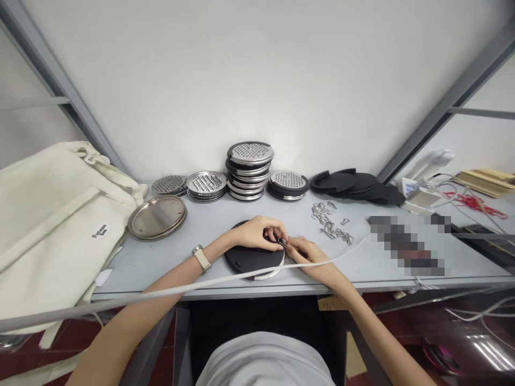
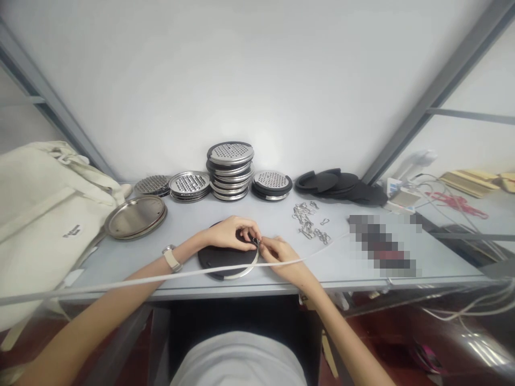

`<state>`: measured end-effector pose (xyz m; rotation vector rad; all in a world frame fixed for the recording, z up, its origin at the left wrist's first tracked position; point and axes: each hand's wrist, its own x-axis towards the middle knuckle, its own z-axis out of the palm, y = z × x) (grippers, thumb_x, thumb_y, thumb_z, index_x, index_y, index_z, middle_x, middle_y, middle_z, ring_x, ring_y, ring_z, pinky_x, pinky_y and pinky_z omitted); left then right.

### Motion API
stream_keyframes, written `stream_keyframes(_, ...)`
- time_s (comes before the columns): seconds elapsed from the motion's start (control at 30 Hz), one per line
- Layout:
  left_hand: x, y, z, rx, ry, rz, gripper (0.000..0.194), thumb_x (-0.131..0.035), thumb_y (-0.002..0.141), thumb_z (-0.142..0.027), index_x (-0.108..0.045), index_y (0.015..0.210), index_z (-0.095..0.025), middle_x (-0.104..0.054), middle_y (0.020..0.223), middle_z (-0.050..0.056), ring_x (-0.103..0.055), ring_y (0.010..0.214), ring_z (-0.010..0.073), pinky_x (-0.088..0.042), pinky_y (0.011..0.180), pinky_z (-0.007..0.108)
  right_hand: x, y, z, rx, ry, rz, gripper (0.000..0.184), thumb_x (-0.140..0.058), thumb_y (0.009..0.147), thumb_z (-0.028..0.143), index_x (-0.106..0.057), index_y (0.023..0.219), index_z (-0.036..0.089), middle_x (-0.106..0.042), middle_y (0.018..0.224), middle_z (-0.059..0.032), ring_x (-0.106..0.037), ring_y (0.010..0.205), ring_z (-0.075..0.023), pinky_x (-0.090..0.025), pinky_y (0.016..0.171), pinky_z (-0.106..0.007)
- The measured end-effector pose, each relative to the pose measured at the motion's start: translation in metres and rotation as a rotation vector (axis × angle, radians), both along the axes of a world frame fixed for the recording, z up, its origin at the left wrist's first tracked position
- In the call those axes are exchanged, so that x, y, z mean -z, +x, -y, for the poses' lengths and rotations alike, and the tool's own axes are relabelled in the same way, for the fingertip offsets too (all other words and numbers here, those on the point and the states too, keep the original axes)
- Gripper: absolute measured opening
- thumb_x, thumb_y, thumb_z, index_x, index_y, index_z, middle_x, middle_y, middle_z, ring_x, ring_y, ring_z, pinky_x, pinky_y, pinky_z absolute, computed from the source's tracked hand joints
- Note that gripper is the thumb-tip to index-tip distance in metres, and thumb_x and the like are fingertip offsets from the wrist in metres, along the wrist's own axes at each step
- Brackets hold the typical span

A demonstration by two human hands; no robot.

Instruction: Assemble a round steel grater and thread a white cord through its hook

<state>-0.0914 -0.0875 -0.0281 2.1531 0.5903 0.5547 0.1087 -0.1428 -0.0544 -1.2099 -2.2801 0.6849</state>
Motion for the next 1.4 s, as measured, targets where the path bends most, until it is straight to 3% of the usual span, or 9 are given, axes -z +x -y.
stream_keyframes(0.67, 0.0020, -0.0003, -0.0005, -0.007, -0.006, 0.003, 0.029, -0.068, 0.069, -0.021, -0.062, 0.097, -0.014, -0.066, 0.091, 0.005, -0.058, 0.072, 0.0091, -0.044, 0.064, 0.019, 0.0020, -0.0007, -0.0006, 0.016, -0.006, -0.010, 0.034, -0.033, 0.094, 0.034, -0.044, 0.065, 0.019, -0.043, 0.058, 0.0022, -0.043, 0.061, -0.0135, -0.033, 0.060, -0.026)
stream_keyframes(1.2, 0.0032, -0.0005, -0.0029, 0.011, -0.078, 0.012, 0.032, -0.070, 0.070, -0.023, -0.063, 0.100, -0.014, -0.065, 0.083, 0.004, -0.059, 0.076, 0.0101, -0.046, 0.070, 0.020, 0.0055, 0.0036, -0.0022, 0.020, -0.051, -0.083, 0.035, -0.033, 0.093, 0.036, -0.036, 0.062, 0.019, -0.034, 0.057, 0.0039, -0.037, 0.058, -0.0116, -0.031, 0.057, -0.024)
stream_keyframes(1.4, 0.0037, 0.0000, -0.0020, -0.003, -0.045, 0.016, 0.031, -0.069, 0.069, -0.022, -0.062, 0.097, -0.014, -0.066, 0.090, 0.005, -0.059, 0.072, 0.0092, -0.046, 0.065, 0.020, -0.0009, -0.0031, 0.0007, 0.028, 0.005, -0.006, 0.033, -0.033, 0.094, 0.033, -0.046, 0.067, 0.019, -0.044, 0.057, 0.0024, -0.042, 0.059, -0.0128, -0.034, 0.061, -0.026)
